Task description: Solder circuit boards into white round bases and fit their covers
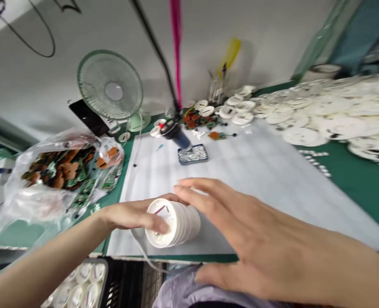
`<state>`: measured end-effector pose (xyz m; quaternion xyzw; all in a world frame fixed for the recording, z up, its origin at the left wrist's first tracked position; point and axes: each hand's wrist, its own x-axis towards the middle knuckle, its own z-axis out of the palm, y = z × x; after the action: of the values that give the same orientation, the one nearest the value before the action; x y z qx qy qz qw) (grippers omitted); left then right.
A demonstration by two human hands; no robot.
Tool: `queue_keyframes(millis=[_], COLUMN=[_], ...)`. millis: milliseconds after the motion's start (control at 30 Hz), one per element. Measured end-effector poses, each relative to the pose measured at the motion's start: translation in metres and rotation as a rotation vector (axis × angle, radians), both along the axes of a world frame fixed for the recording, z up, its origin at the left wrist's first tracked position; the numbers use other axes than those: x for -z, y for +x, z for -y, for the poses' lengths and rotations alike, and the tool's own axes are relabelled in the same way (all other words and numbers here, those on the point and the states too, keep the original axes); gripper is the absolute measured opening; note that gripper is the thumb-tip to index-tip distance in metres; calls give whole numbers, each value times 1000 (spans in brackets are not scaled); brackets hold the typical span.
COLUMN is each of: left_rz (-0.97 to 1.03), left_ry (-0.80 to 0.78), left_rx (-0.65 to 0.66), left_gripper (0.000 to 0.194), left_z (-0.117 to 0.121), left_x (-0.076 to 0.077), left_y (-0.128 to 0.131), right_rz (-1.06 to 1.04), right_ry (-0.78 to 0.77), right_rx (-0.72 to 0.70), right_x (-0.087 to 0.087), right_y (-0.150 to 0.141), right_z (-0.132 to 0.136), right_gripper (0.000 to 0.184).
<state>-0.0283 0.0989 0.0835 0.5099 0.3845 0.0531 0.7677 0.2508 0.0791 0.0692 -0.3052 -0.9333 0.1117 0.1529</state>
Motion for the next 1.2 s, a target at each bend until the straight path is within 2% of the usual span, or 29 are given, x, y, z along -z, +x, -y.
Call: queue_keyframes(millis=[100,167,233,367,433,500,600,667,733,833,900,967,1067,1200], left_rz=[-44,-75,-97,-91,-85,-99,-213,-286,-259,-246,-309,-373,-405,-386], left_ry=[-7,-54,-82,-37,-23,23,244,418,554,701,800,892,940,915], left_rx=[132,164,169,190,219,233,122,-3,-81,-185,-281,-348,-397,-413], left_gripper=[56,45,42,48,52,65,92,97,98,98,95,87,80,92], left_z=[-26,-32,-34,-37,-39,-36,-17,5,27,54,63,66,66,64], left_x=[9,13,14,13,10,3,-7,-6,6,40,64,82,93,92], left_y=[37,48,52,52,47,36,14,2,2,21,40,56,66,64], right_rz=[108,120,114,96,92,87,76,68,77,147,197,222,220,155], right_ry=[101,22,-89,-172,-135,-75,0,26,28,-36,-80,-114,-186,-283], right_rx=[-71,-96,-95,-80,-103,-127,-131,-140,-178,-246,-256,-253,-242,-211], right_x=[-12,-11,-7,0,0,-1,-1,-2,-3,-5,-6,-5,-5,-12], right_y=[-6,-9,-12,-17,-18,-19,-17,-17,-18,-23,-26,-27,-28,-28], right_z=[-5,-9,-13,-21,-23,-23,-21,-21,-23,-28,-31,-33,-33,-36], right_gripper=[97,91,88,89,89,88,88,94,100,93,87,85,84,78])
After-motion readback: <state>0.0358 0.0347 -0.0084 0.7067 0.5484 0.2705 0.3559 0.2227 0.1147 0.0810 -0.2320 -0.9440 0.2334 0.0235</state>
